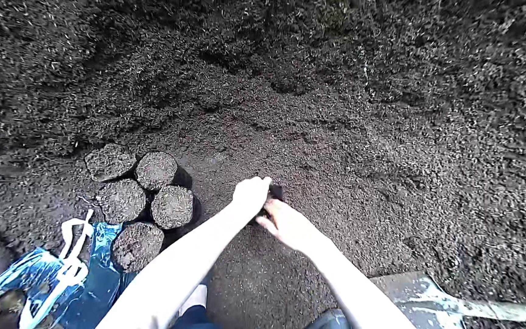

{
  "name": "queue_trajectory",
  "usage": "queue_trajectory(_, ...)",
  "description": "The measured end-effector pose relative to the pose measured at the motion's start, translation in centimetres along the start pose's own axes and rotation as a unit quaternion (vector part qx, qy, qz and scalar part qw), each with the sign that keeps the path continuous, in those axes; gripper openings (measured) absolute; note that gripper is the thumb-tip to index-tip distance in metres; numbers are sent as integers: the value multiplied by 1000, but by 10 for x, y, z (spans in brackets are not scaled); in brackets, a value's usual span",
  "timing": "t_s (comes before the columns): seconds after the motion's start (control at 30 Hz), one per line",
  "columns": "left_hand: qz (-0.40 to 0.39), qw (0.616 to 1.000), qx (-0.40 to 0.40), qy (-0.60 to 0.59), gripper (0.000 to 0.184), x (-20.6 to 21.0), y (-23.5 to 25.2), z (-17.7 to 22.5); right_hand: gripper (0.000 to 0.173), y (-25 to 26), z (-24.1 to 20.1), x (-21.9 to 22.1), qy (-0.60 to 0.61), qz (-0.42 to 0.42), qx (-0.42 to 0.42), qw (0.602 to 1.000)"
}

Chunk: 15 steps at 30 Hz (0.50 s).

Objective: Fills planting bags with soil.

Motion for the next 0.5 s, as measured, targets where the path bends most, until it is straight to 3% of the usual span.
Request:
queue_trajectory(0.1, -20, 994, 90, -66, 37, 25, -27, 18, 95, -31, 13, 37, -27, -2, 42, 999)
queue_trajectory(0.17, -56, 984, 148, -77, 37, 42, -51, 34, 102, -50, 26, 73, -51, 53, 28, 997)
queue_trajectory(0.23, -87, 972, 204, -73, 36, 65, -67, 47, 91, -59, 31, 111, -41, 92, 31, 994)
queue_trajectory(0.3, -109, 957, 264, -48, 36, 84, -74, 55, 66, -58, 30, 139, -35, 107, 45, 993)
queue_trajectory(0.33, -127, 951, 280, -36, 36, 91, -75, 56, 59, -55, 28, 146, -27, 72, 70, 995)
queue_trajectory(0.43, -156, 943, 292, -22, 37, 103, -75, 51, 59, -38, 12, 129, 30, -150, 197, 968)
queue_trajectory(0.5, -155, 949, 274, -24, 36, 105, -70, 46, 62, -28, 9, 119, 50, -187, 232, 953)
Point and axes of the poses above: each hand's wrist, its own y-axis towards the middle knuckle, its own x-axis out of the palm, z = x × y, the point moved 6 cm from there along y, towards the middle knuckle, and after that the axes turned 4 degrees about y, right-handed, at the moved point
